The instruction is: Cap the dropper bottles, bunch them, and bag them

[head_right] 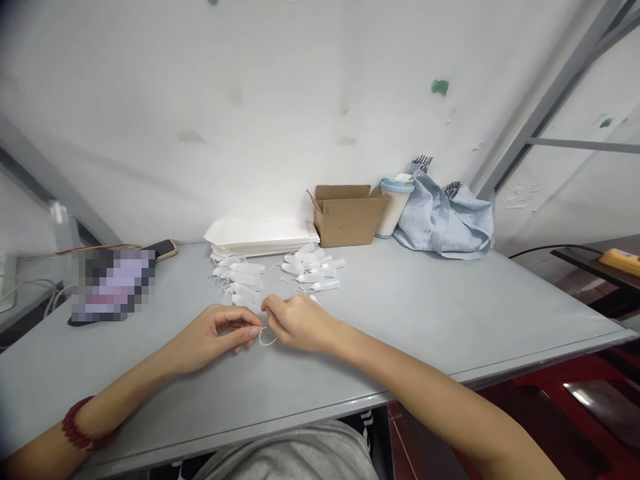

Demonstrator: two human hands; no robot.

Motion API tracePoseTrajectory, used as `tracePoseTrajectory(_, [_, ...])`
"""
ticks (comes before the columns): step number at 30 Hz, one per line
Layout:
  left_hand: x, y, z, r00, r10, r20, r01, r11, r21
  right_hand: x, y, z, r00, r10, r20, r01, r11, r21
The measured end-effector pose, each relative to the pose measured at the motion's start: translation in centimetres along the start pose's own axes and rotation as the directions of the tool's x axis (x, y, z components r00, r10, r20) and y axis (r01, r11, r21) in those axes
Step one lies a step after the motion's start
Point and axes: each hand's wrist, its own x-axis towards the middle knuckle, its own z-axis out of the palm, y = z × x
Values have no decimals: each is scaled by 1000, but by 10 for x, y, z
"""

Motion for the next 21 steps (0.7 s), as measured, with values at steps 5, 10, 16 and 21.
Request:
tracePoseTrajectory(5, [1,-2,0,1000,2,-10,-1,1000,6,0,0,0,1000,13,1,-13,1000,1])
tracePoseTrajectory(10, [0,-3,0,1000,2,-22,-1,1000,7,1,0,0,1000,28,-13,-28,999,26])
tracePoseTrajectory(16, [0,-4,1,1000,-4,-25,4,1000,12,-1,0,2,1000,23,-14,-23,999,26])
tracePoseTrajectory(21, [1,-5,1,1000,-1,-9,1,1000,12,0,1,3,999,22,-24,-21,999,30])
